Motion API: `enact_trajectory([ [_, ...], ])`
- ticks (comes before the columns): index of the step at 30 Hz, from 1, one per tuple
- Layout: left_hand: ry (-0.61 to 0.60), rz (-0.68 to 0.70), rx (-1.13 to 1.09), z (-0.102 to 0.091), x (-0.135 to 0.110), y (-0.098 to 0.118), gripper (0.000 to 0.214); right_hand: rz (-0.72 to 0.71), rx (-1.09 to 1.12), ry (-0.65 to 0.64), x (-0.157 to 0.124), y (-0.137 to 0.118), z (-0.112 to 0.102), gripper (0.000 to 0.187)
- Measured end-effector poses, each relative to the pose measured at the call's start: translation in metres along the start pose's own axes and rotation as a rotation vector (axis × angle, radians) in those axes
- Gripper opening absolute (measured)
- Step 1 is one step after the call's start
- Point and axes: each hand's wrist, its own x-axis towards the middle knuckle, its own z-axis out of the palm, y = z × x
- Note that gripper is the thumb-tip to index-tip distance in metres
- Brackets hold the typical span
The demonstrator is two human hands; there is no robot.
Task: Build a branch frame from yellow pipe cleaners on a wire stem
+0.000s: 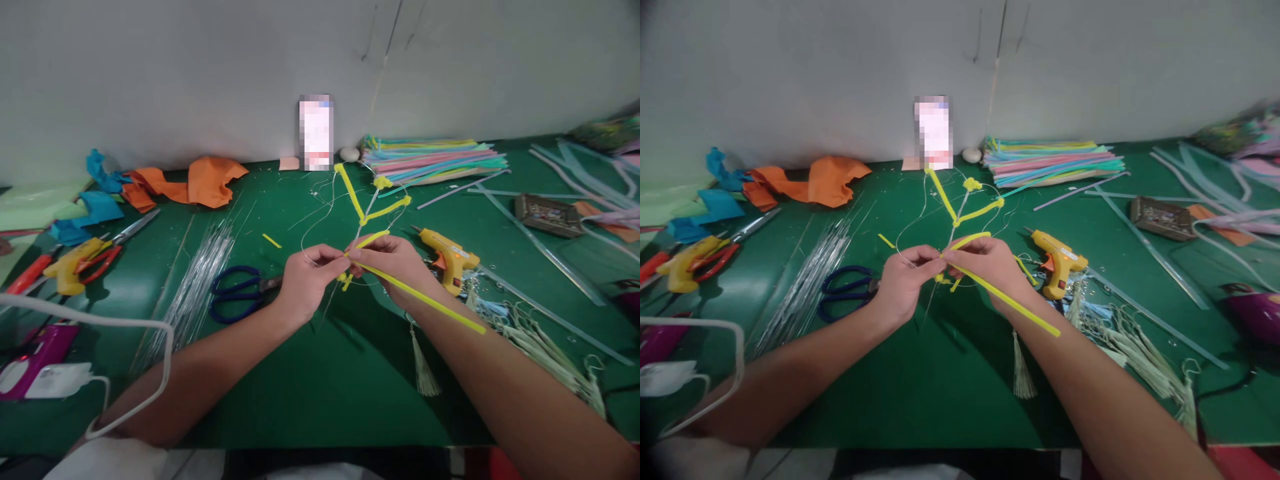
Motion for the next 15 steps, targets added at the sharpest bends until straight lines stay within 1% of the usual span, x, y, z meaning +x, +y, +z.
enact_trajectory([
  [3, -0.032, 0.001, -0.038, -0.001, 0.001, -0.002, 0.013, -0.011, 0.009, -0.013, 0.0, 0.0, -0.001, 0.023],
  [7, -0.045, -0.015, -0.047, -0.003, 0.002, -0.003, 0.014, -0.095, -0.046, -0.044, 0.0, 0.002, -0.005, 0.018],
  [9, -0.036, -0.022, -0.025, -0.003, 0.002, -0.003, 0.014, -0.122, -0.107, -0.043, 0.001, 0.003, -0.009, 0.018],
  [12, -0.013, -0.025, -0.001, -0.003, 0.002, -0.003, 0.017, -0.125, -0.186, -0.04, 0.002, 0.007, -0.013, 0.021],
  [15, 0.031, -0.015, 0.023, -0.003, 0.002, -0.003, 0.016, -0.114, -0.191, -0.019, 0.003, 0.008, -0.014, 0.022],
])
